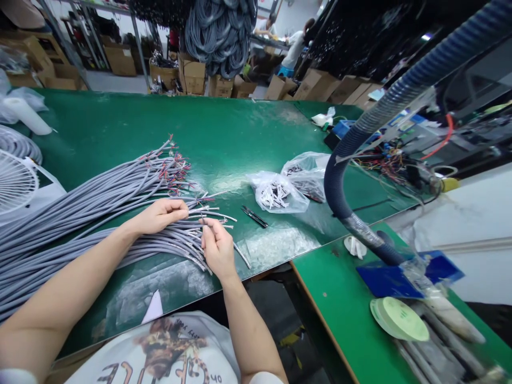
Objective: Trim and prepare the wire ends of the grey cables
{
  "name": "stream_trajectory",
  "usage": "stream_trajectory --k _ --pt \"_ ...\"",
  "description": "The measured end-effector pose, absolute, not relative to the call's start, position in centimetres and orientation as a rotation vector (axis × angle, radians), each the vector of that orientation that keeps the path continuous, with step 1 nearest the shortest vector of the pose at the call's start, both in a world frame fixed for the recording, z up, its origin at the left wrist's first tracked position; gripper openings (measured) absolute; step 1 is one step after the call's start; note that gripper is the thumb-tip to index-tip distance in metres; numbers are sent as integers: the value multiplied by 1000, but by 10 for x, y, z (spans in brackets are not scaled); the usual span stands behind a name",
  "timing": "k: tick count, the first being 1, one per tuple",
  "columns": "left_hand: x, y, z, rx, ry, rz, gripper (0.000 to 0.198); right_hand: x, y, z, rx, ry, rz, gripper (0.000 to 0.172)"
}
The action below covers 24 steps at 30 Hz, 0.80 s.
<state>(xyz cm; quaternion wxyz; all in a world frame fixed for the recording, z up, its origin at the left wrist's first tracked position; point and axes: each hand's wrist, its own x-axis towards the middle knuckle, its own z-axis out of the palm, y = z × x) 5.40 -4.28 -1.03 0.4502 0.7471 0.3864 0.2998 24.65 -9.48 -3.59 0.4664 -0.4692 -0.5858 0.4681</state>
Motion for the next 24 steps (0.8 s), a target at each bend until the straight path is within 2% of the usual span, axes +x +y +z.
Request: stream_trajectory --k 5,10,16,24 --pt "57 -45 -12 1956 994 670 31 246 -95 -32 -1156 -1516 1087 26" --pt "60 -43 -19 2034 1115 673 27 249 -112 -20 -957 -1818 964 24" --pt "58 -42 -17 1997 1104 798 27 264 -106 -22 -1242 -1674 847 23" --pt "55 -44 -13 2072 1120 879 24 270 -101 -28 -1302 -1722 880 24"
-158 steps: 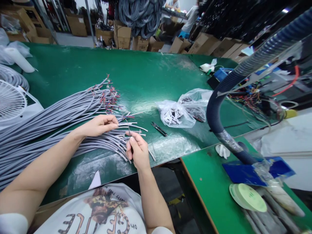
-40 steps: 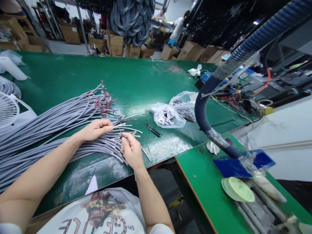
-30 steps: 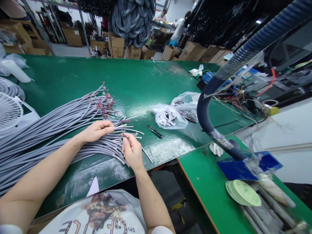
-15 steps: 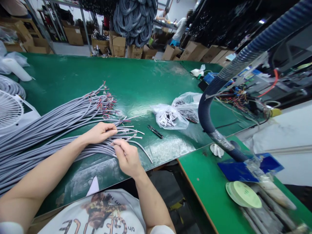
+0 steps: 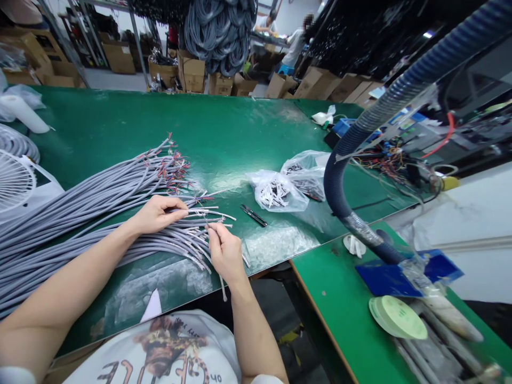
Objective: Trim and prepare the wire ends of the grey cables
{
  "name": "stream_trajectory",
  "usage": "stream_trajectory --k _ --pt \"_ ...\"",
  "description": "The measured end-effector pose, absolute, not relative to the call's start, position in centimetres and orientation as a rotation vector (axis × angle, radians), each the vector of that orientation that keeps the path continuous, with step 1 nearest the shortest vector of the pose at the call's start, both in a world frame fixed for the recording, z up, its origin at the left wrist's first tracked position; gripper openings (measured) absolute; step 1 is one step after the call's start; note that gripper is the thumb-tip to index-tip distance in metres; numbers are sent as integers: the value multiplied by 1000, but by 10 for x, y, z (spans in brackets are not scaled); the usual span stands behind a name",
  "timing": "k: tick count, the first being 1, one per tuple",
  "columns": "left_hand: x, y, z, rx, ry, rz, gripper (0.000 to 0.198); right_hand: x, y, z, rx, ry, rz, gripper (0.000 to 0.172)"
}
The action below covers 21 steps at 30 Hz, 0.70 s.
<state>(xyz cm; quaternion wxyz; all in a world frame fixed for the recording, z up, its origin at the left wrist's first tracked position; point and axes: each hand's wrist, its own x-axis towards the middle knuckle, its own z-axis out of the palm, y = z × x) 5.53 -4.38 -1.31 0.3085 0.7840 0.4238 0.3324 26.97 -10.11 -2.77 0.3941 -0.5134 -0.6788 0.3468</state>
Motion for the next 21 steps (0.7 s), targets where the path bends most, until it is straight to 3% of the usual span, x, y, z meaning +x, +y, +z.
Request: stream_trajectory --k 21 --pt "56 -46 -12 2165 1046 797 25 256 -90 -25 -1257 -1780 890 25"
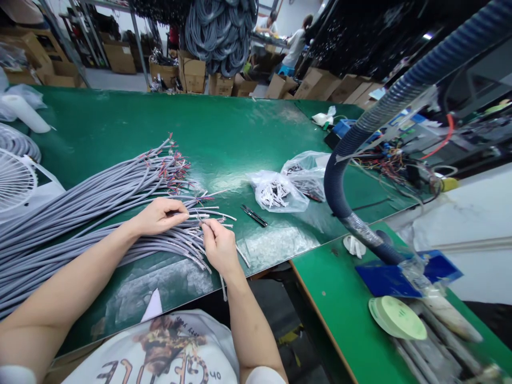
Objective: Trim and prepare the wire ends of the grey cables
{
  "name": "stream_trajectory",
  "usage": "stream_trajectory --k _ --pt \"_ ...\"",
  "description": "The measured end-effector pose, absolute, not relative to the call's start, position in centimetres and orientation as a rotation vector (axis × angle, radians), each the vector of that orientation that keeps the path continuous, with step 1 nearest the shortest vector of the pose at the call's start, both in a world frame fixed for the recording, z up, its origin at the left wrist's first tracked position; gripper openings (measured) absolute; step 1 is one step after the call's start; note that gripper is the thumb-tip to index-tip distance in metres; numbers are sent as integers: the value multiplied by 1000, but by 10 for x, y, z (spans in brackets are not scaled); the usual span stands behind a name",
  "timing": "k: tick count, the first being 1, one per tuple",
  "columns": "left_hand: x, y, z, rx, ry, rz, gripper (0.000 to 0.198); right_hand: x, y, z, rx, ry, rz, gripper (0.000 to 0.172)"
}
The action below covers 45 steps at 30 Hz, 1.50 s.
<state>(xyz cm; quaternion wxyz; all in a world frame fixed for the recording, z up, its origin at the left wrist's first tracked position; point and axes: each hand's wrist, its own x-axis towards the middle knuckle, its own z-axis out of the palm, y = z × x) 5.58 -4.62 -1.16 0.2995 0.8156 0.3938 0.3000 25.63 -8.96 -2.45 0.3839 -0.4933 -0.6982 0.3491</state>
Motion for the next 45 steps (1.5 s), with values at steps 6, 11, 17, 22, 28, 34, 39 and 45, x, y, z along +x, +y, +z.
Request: stream_trajectory --k 6,11,17,22,28,34,39,45 --pt "56 -43 -19 2244 1157 748 19 248 -111 -6 -1019 -1972 994 25" --pt "53 -42 -17 2256 1177 826 20 255 -112 -7 -1182 -1826 885 25" --pt "51 -44 -13 2351 1147 874 21 266 -100 -21 -1272 -1730 902 26" --pt "50 -45 -11 2453 1135 863 21 264 -97 -20 -1278 -1764 903 25" --pt "49 -45 -11 2545 1133 844 21 262 -94 -21 -1272 -1766 925 24" --pt "48 -44 -13 2578 1125 817 22 261 -93 -19 -1267 -1757 958 25" --pt "49 -44 -16 2598 1109 813 23 257 -89 -19 -1272 -1777 939 24" --pt "46 -46 -1 2294 1075 697 29 253 -85 -20 -1252 -1829 868 24"
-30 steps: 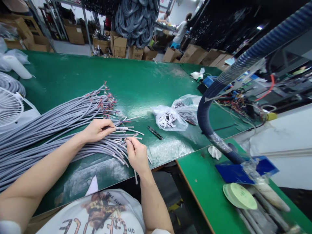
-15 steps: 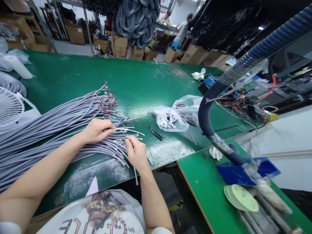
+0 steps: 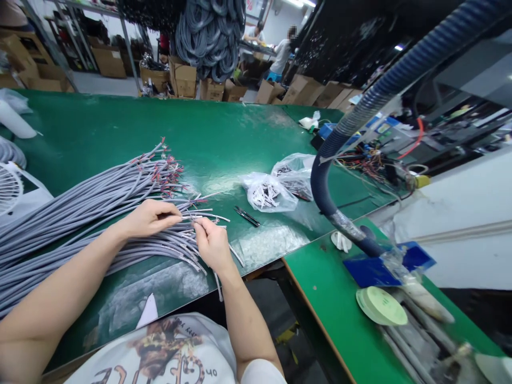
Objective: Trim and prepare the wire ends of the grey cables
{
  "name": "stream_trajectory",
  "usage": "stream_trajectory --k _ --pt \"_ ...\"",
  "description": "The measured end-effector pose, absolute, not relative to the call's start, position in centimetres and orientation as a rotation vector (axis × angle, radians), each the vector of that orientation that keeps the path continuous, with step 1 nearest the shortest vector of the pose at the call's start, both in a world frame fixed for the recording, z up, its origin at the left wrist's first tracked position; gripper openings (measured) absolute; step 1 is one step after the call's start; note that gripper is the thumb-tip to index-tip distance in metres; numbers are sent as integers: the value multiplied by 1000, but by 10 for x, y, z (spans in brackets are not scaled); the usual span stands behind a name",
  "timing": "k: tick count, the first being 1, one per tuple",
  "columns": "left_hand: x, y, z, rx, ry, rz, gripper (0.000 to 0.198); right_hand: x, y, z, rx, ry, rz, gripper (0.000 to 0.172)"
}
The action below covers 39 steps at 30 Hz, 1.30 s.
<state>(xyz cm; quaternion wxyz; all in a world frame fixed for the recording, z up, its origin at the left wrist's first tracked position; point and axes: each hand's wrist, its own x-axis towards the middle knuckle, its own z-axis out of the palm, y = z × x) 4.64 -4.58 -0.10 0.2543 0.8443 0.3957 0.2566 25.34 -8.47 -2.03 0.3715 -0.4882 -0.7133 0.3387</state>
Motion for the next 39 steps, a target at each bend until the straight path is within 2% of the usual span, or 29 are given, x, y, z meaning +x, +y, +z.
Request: stream_trajectory --k 4,9,16,20,26,39 --pt "40 -46 10 2072 1027 441 46 254 -85 -23 -1215 -1852 837 24" --pt "42 -46 8 2000 973 311 45 254 -85 -24 -1246 -1837 814 24" --pt "50 -42 -6 2094 1116 519 35 245 -108 -7 -1040 -1902 949 23" --pt "47 -41 -4 2046 1187 615 33 249 -105 -17 -1174 -1762 966 24" --pt "48 -42 -2 2035 1195 643 31 251 -92 -41 -1243 -1661 995 25" --pt "47 -42 -3 2081 1144 640 30 246 -86 -39 -1225 -1635 992 27"
